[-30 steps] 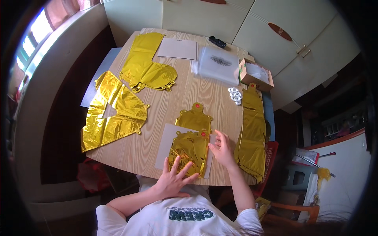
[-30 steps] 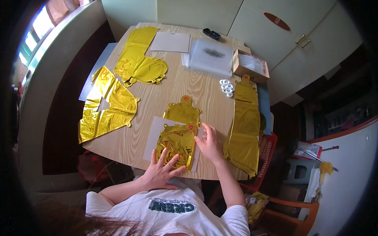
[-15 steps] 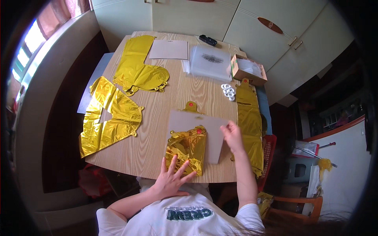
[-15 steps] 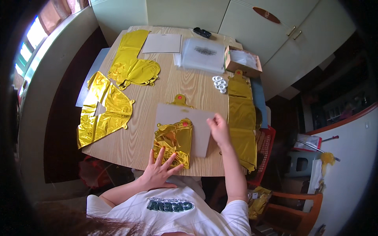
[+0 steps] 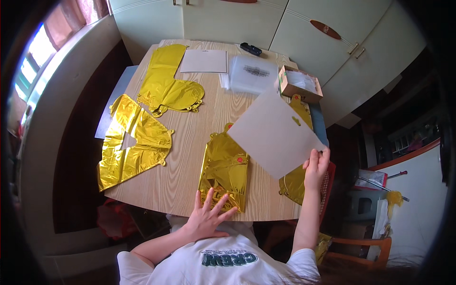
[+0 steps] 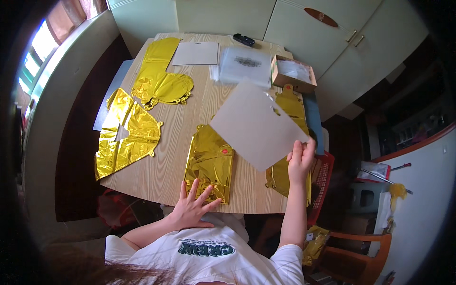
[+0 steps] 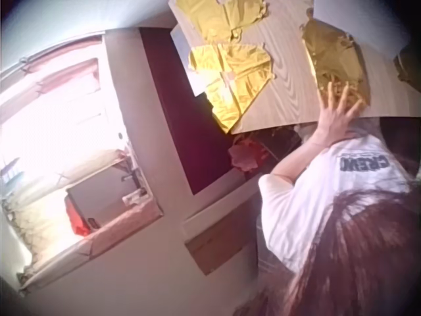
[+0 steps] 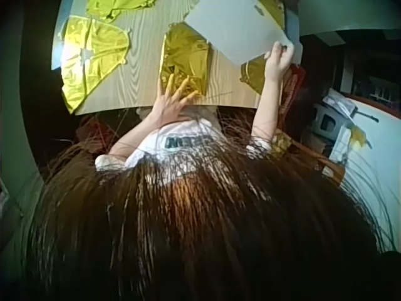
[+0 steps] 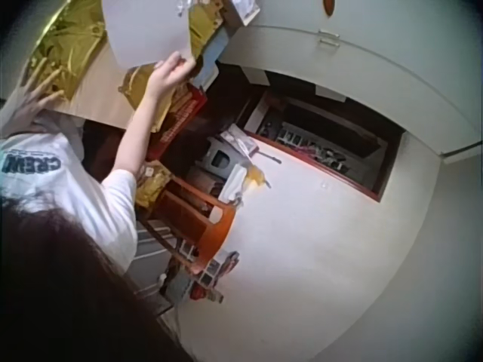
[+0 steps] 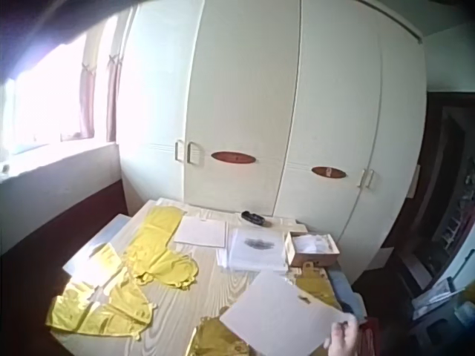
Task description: Organizing and preparing gold foil sheets on cardboard backing.
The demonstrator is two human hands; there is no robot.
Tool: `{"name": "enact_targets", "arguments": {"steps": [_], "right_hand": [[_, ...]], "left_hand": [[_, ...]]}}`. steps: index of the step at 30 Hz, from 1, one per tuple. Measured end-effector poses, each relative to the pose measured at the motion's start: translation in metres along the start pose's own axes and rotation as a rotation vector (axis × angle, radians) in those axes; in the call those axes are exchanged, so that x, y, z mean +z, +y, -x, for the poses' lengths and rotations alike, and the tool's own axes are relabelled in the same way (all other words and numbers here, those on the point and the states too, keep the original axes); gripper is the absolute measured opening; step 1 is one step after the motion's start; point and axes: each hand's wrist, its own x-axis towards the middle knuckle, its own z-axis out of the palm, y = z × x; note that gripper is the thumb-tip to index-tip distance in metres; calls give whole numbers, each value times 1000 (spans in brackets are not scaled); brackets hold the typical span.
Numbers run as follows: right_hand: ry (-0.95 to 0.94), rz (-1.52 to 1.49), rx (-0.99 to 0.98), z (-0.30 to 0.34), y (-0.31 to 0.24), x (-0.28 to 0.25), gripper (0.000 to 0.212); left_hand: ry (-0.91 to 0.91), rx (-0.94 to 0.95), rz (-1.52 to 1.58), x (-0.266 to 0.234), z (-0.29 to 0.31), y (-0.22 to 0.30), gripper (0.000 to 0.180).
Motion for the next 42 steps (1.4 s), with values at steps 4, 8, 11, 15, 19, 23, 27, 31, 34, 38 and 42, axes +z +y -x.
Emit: {"name": "enact_targets", "arguments": {"steps": [4,8,11,15,19,23,27,31,34,38,42], "right_hand": [[-30,-20,-67,26,2,0,27],[-30,-47,-128,48,4,-4,28],[-14,-14,-189,63,4,-12,29],[-149,31,-396,87,3,-21,22],[-266,313,-703,114,-12,-32,20],[-366,443,-905,160,-31,-25,31],[-526,402,-985,183,-24,-9,26],[-579,412,-990,194,-6,1,19],[-616,485,-951,199,0,-2,17],[-688,550,-893,200,2,-3,15],[-762,582,-877,205,10,-1,16]], "left_hand": [[16,-3,1,2,1,0,93],[28,-4,8,3,1,0,95],[63,4,11,4,2,0,97],[132,-18,-59,11,6,1,101],[321,-85,131,8,23,-6,82],[542,-290,603,2,56,-29,49],[630,-332,1876,-7,76,-44,50],[508,-393,1509,-20,74,-39,47],[383,-321,966,-33,70,-35,47],[267,-153,490,-39,55,-29,53],[141,-106,250,-40,39,-18,68]]}}
